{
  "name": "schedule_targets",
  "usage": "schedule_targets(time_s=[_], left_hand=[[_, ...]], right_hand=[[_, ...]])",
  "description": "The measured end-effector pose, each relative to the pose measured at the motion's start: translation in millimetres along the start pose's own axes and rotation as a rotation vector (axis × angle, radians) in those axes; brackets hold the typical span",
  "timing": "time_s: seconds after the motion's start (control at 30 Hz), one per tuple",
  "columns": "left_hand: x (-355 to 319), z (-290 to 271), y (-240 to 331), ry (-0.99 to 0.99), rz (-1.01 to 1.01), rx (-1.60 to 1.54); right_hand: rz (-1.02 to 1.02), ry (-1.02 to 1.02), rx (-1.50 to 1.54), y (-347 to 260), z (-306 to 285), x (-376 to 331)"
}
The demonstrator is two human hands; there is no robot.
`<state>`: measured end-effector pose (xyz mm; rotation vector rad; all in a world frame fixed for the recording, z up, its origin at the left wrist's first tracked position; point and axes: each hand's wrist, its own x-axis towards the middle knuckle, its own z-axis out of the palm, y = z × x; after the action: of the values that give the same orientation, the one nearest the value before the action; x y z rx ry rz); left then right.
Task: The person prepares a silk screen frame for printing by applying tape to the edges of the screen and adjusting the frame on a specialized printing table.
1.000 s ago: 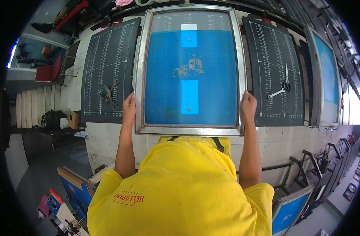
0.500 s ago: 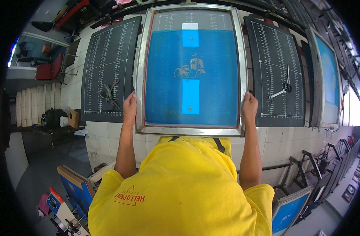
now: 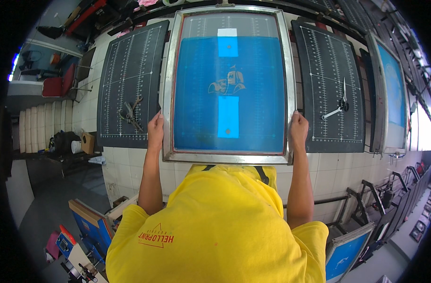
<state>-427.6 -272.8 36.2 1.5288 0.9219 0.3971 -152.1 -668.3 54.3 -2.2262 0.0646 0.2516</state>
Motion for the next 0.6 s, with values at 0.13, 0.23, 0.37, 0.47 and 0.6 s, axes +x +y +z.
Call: schedule_targets(time_s=[0.13, 0.23, 0.37, 0.47, 0.6], left_hand=[[1.0, -0.8, -4.8, 0.006, 0.016, -0.008], [0.7, 0.3, -3.1, 0.003, 0.013, 0.004], [-1.7, 0.9, 1.0, 0.012, 0.025, 0.051], [-1.8, 1.1, 2.0, -0.01, 0.022, -0.013], [0.9, -0.9, -1.6, -0.012, 0.04, 0.008]], right_hand=[[-0.017, 0.028, 0.028, -3.7, 3.2, -2.8], [-0.035, 0.027, -0.016, 1.0, 2.0, -0.1], [-0.043, 0.013, -0.04, 3.4, 0.3, 1.4], [-0.04, 0.023, -0.017, 1.5, 2.2, 0.5], [-0.049, 0.035, 0.005, 3.4, 4.5, 1.5]])
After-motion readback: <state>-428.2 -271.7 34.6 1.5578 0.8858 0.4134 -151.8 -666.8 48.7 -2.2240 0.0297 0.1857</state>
